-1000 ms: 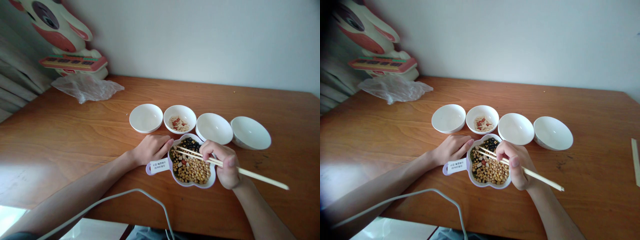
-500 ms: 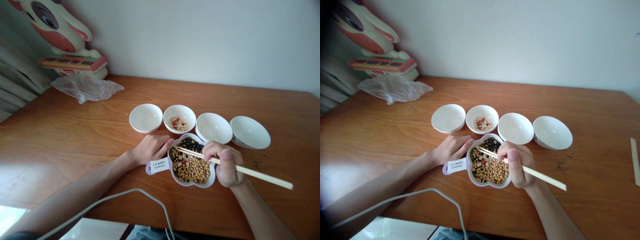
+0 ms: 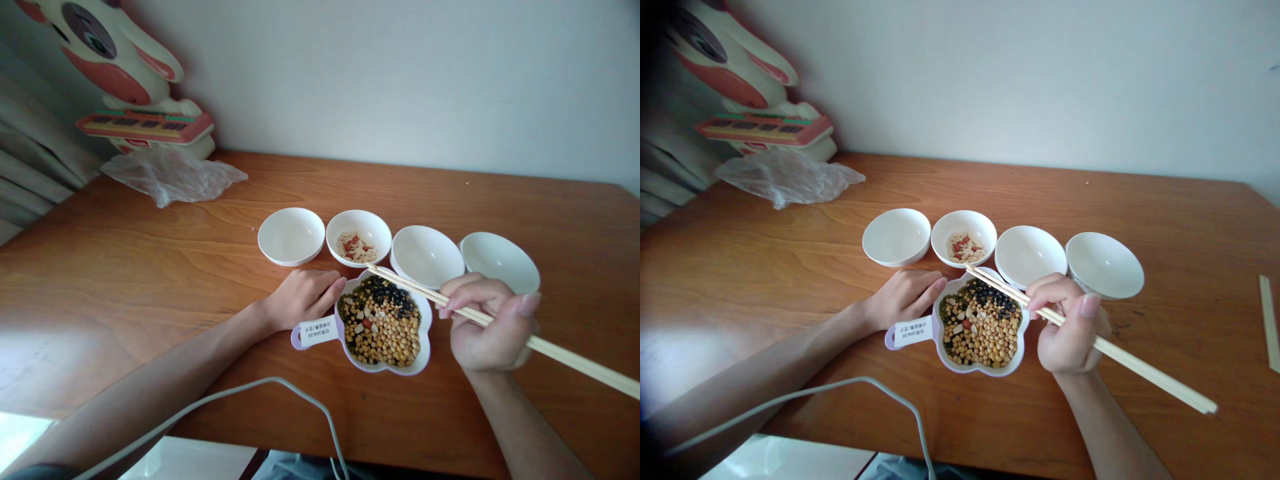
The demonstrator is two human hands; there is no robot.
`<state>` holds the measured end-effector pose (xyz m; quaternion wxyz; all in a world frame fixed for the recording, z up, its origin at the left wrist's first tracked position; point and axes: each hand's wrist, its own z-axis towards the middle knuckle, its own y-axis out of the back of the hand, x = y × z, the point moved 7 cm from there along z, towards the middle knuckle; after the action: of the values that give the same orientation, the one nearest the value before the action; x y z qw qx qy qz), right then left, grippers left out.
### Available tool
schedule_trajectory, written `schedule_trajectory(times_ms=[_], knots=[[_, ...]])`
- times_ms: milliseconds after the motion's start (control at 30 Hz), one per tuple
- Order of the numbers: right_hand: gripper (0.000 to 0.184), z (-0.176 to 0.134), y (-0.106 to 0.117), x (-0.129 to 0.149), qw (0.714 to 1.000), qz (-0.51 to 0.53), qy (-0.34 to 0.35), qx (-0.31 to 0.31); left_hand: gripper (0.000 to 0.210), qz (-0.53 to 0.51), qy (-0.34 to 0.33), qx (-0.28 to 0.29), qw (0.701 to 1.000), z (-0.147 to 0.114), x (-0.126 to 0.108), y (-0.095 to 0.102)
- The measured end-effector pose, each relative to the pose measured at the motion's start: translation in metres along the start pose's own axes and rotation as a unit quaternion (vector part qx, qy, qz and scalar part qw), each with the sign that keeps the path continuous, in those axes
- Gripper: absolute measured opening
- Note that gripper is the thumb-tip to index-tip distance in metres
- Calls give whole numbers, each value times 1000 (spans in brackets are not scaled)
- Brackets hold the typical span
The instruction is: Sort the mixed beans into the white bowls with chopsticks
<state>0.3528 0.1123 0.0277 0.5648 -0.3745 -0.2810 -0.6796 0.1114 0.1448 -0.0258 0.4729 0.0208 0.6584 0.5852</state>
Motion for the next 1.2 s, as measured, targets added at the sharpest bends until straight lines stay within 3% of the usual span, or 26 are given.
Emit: schedule_trajectory(times_ms=[167,800,1100,1200], knots=[[58,3,1,-1,1000,2,-12,-18,40,7,-1,0,1000,0,0,0],[56,3,1,-8,998,-52,-20,7,41,1,-1,-3,1000,0,-2,1],[54,0,-4,-9,998,-17,-18,49,40,6,2,1,1000,-1,1,-1],[61,-1,-8,-7,995,-2,-33,89,40,0,-1,2,1000,-1,1,-1]])
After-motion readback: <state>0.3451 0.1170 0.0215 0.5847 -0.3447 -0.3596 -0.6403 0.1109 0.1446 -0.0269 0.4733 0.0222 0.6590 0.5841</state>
